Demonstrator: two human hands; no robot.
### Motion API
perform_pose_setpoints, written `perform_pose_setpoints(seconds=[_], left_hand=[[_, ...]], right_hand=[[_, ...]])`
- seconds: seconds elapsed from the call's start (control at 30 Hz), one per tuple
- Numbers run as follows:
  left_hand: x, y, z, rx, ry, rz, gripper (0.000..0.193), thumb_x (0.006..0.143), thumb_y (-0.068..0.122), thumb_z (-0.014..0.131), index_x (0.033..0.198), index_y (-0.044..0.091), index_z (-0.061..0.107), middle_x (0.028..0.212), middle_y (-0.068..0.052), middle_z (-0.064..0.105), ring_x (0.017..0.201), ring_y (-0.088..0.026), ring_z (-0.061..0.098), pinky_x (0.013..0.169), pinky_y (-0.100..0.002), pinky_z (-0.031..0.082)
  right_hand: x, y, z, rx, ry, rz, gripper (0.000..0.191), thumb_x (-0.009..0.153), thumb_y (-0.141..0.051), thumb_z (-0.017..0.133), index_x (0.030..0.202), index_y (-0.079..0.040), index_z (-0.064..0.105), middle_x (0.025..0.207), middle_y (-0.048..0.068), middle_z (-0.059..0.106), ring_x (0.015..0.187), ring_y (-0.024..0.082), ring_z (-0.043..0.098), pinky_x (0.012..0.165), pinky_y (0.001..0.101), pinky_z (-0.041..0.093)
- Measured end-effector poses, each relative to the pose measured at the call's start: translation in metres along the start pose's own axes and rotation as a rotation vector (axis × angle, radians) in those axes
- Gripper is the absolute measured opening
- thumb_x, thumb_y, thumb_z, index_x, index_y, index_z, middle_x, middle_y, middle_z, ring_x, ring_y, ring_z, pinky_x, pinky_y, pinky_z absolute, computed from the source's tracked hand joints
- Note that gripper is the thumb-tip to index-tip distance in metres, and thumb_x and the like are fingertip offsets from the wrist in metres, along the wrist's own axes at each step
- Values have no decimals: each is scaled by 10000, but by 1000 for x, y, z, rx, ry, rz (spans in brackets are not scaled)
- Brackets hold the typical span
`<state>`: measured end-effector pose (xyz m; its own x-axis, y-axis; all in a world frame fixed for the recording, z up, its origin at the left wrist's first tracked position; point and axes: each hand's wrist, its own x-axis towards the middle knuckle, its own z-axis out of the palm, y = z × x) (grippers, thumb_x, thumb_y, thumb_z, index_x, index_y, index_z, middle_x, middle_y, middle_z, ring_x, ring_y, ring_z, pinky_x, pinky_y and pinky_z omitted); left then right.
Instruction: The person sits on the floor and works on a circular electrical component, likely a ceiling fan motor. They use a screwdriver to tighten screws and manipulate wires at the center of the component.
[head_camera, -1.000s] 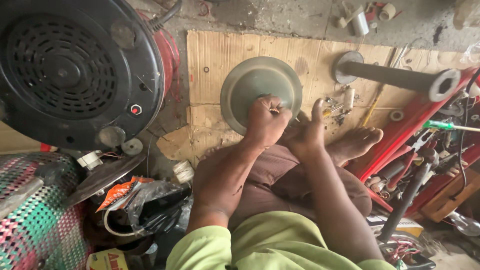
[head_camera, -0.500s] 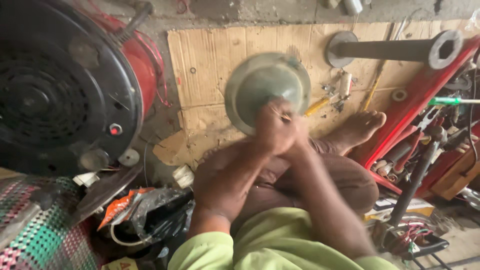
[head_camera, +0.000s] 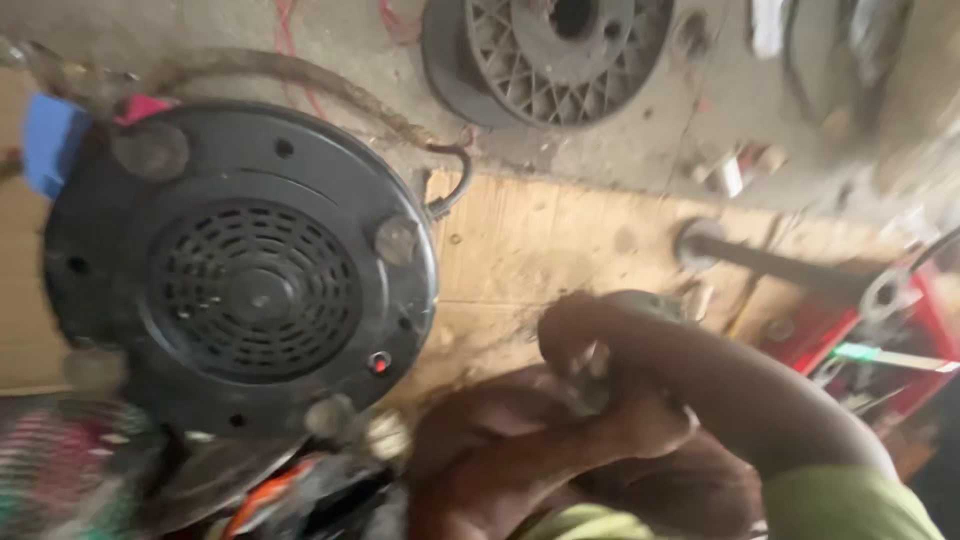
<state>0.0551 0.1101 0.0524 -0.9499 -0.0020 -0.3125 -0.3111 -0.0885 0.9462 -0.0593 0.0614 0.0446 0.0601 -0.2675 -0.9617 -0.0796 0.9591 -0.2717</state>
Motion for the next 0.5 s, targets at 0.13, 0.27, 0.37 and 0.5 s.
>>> perform_pose_setpoints(seconds=[0.13, 0.27, 0.37, 0.5], left_hand=[[52, 10, -50, 30, 112, -90, 151, 897, 105, 652, 764, 36, 632, 721, -208, 621, 656, -353, 607, 622, -482, 458], [58, 15, -78, 27, 151, -105, 197, 966, 89, 624, 773, 54, 621, 729, -176, 609, 664, -288, 590, 624, -449, 437], [59, 20, -79, -136, 129, 4, 197, 774, 63, 672, 650, 8, 530, 633, -172, 527, 607, -257, 547, 567, -420, 446], [52, 2, -78, -71, 149, 68, 189, 800, 74, 659, 703, 2, 514, 654, -135, 531, 607, -193, 539, 609, -390, 445]], right_hand=[[-81, 20, -4, 1101, 613, -11, 395, 861, -282, 686, 1170, -37, 692, 978, 128, 727, 860, 279, 693, 728, 429, 568], [-73, 50, 113, 1355, 450, 117, 321, 901, -233, 672, 1160, -44, 679, 955, 112, 712, 825, 255, 680, 701, 398, 563], [-78, 123, 159, 1493, 496, 305, 267, 930, -196, 662, 1152, -49, 670, 938, 99, 701, 800, 238, 671, 681, 374, 558], [-124, 206, 219, 1559, 537, 307, 240, 949, -148, 645, 1153, -22, 666, 938, 98, 705, 818, 228, 687, 687, 363, 570]])
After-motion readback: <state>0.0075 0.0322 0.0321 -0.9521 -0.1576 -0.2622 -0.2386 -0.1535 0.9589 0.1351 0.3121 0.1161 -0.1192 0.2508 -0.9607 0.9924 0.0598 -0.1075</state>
